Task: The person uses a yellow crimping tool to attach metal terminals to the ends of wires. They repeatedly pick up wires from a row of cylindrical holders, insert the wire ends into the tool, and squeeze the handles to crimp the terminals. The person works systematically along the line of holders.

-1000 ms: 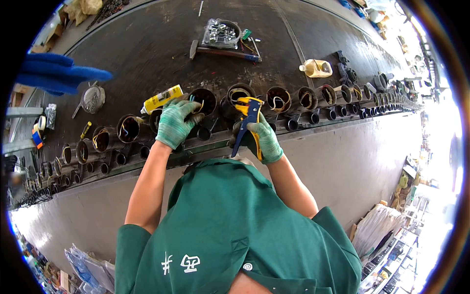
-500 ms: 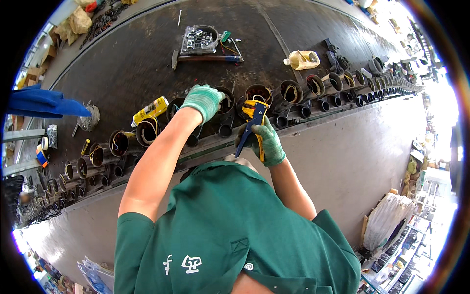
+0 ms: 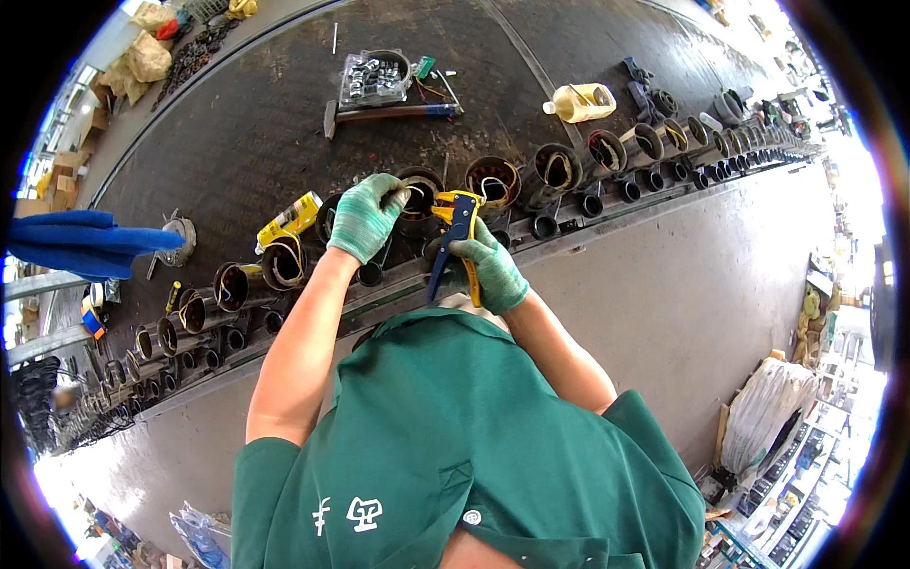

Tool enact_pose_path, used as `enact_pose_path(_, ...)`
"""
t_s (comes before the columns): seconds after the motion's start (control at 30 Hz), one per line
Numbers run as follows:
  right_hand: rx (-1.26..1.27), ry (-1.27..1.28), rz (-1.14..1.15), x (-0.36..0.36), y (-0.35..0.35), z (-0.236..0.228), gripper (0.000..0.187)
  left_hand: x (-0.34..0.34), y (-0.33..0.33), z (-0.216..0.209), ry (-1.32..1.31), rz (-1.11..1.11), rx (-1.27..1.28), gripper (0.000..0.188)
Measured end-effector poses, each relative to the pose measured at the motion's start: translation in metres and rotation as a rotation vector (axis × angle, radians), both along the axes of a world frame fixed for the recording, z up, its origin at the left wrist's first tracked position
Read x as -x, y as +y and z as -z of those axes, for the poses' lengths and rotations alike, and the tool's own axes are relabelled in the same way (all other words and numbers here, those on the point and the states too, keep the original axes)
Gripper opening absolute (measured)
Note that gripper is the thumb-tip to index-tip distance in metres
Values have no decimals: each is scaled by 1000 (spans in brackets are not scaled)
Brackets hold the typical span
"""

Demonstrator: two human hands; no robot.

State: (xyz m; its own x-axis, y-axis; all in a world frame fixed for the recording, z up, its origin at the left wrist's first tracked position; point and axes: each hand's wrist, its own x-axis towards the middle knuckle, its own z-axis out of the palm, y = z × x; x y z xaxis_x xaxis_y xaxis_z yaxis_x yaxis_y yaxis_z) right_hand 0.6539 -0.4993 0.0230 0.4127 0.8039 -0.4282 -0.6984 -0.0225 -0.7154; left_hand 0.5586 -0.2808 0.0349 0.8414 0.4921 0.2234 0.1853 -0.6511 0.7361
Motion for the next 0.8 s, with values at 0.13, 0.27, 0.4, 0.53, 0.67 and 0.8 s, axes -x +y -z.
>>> enact_pose_path(0.13, -136, 114, -9, 9, 20, -17, 58, 7, -4, 8, -77, -60, 61, 11)
enact_pose_path(0.27, -181, 211, -42, 6, 29, -16, 57, 10, -7, 8, -117, -64, 58, 10)
enact_pose_path(0.4, -157, 149, -13, 7, 41, -17, 57, 11, -5, 9, -107, -68, 89, 10)
enact_pose_path(0.53, -156, 52, -25, 5, 45, -15, 57, 13, -2, 11, -119, -53, 83, 10)
enact_pose_path(0.67, -99, -153, -13, 4, 46, -2, 58, 13, 0, 14, -83, -20, 84, 12)
enact_pose_path(0.8, -83, -149, -41, 1, 46, -4, 59, 13, 1, 16, -73, -16, 77, 13)
